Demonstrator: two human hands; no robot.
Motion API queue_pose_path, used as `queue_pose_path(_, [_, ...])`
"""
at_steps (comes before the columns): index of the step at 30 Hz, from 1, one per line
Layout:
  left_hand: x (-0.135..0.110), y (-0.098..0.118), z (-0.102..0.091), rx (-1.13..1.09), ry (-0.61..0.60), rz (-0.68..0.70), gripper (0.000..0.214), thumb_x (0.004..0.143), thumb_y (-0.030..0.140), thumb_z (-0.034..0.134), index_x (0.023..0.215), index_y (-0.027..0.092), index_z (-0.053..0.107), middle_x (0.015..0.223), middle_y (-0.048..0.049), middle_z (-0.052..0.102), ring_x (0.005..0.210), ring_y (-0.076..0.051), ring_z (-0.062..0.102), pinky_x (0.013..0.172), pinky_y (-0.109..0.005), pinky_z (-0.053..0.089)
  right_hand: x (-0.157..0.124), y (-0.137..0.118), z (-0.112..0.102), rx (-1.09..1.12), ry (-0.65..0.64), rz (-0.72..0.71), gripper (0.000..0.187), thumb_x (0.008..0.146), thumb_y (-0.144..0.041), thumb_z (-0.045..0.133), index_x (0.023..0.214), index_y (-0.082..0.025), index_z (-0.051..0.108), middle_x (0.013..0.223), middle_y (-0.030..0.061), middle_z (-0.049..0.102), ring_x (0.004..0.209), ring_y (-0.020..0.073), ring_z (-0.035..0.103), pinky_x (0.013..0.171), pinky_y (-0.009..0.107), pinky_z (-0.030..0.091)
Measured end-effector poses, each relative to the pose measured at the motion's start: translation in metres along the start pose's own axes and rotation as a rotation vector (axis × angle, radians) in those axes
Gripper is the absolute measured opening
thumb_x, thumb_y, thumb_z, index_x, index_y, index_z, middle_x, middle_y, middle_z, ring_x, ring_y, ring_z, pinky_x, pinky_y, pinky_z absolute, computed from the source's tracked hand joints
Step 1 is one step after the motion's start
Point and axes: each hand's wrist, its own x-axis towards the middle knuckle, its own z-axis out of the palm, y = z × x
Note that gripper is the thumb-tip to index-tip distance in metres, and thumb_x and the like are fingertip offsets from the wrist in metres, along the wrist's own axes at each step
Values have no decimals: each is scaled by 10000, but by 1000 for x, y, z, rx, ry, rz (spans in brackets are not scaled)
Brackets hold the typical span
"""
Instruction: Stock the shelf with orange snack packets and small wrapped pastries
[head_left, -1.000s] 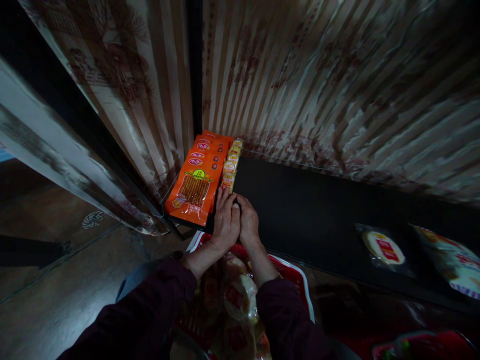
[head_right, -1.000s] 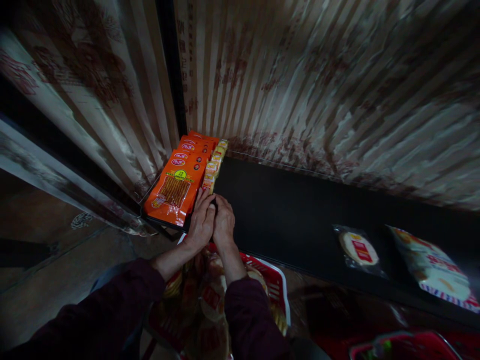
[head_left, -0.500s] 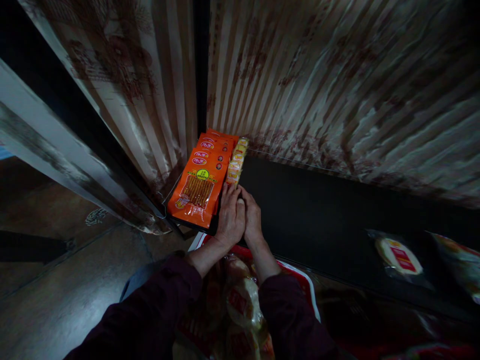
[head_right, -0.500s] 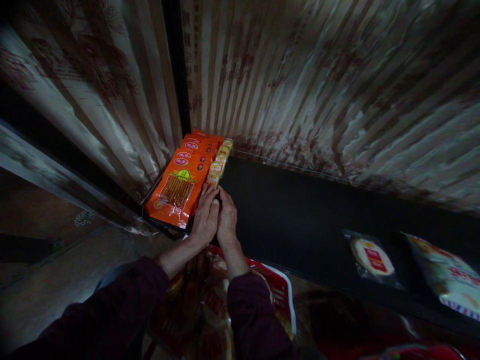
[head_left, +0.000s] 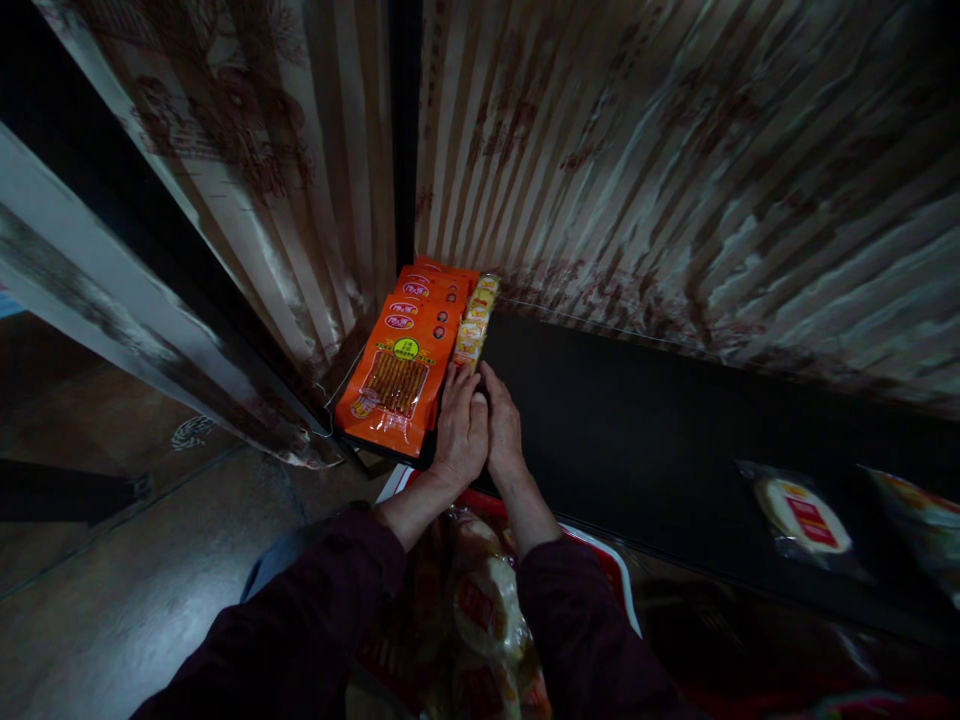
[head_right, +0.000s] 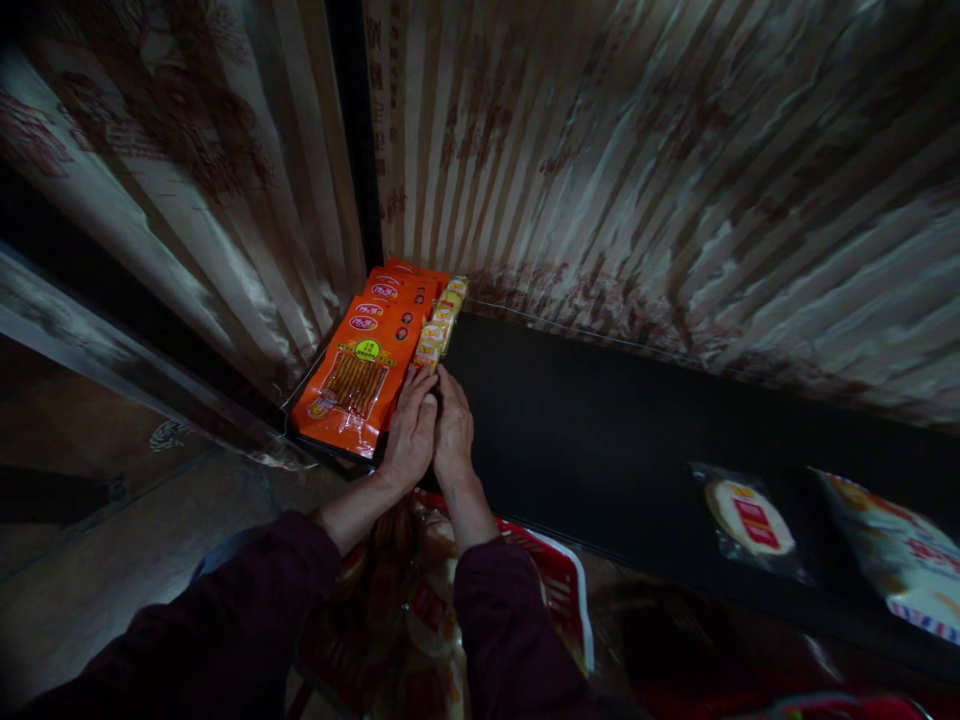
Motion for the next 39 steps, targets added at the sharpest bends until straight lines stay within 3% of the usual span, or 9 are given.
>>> queue_pose_path(6, [1, -2, 2, -9, 20, -3, 440, 921, 277, 307, 1269, 132, 535, 1439, -109, 448, 1408, -190, 273, 1175, -430, 224, 8, 5, 1, -60, -23, 40, 553, 789, -173, 394, 1329, -214, 504, 1342, 61, 564, 1205, 211, 546, 1059, 437, 391])
queue_pose_path(12, [2, -2, 2, -15, 19, -9, 463, 922, 276, 298, 1284, 91, 519, 1436, -136, 446, 1405, -192, 278, 1176, -418, 227, 5, -1, -2, -51, -54, 31, 516, 799, -203, 406, 1299, -182, 532, 1332, 82, 571, 1185, 217, 558, 1043, 418, 406])
queue_pose_path(17, [3, 1, 0, -10, 14, -24, 445, 921, 261, 294, 1263, 114, 539, 1427, -124, 461, 1401, -187, 288, 1169, -428, 241, 14, 6, -2, -73, 37, 48, 566, 753, -200, 433, 1313, -167, 510, 1311, 109, 580, 1168, 243, 558, 1005, 441, 427])
queue_pose_path(20, [3, 0, 0, -7, 20, -16, 434, 923, 263, 299, 1245, 123, 553, 1430, -116, 459, 1402, -190, 288, 1166, -433, 249, 28, 11, 0, -65, 58, 76, 674, 691, -151, 436, 1365, -169, 445, 1295, 113, 587, 1046, 229, 613, 945, 415, 468])
queue_pose_path(23, [4, -1, 0, -16, 21, -12, 430, 922, 268, 308, 1246, 127, 553, 1418, -116, 473, 1393, -192, 306, 1163, -430, 256, 40, 12, 2, -90, 48, 99, 724, 654, -114, 418, 1374, -185, 438, 1137, 82, 670, 910, 208, 632, 891, 391, 489])
queue_pose_path(27, [6, -2, 0, -20, 18, -24, 430, 920, 258, 309, 1244, 112, 553, 1421, -132, 466, 1386, -193, 320, 1162, -419, 258, 46, 10, 3, -151, 16, 122, 689, 664, -125, 413, 1347, -185, 480, 957, 63, 705, 913, 232, 618, 871, 404, 485])
queue_pose_path(39, [7, -1, -1, -14, 20, -31, 423, 919, 248, 316, 1236, 109, 559, 1409, -129, 482, 1389, -195, 316, 1165, -420, 256, 45, 4, -1, -64, -34, 154, 672, 694, -97, 422, 1360, -178, 465, 1102, 81, 684, 992, 216, 622, 935, 413, 478])
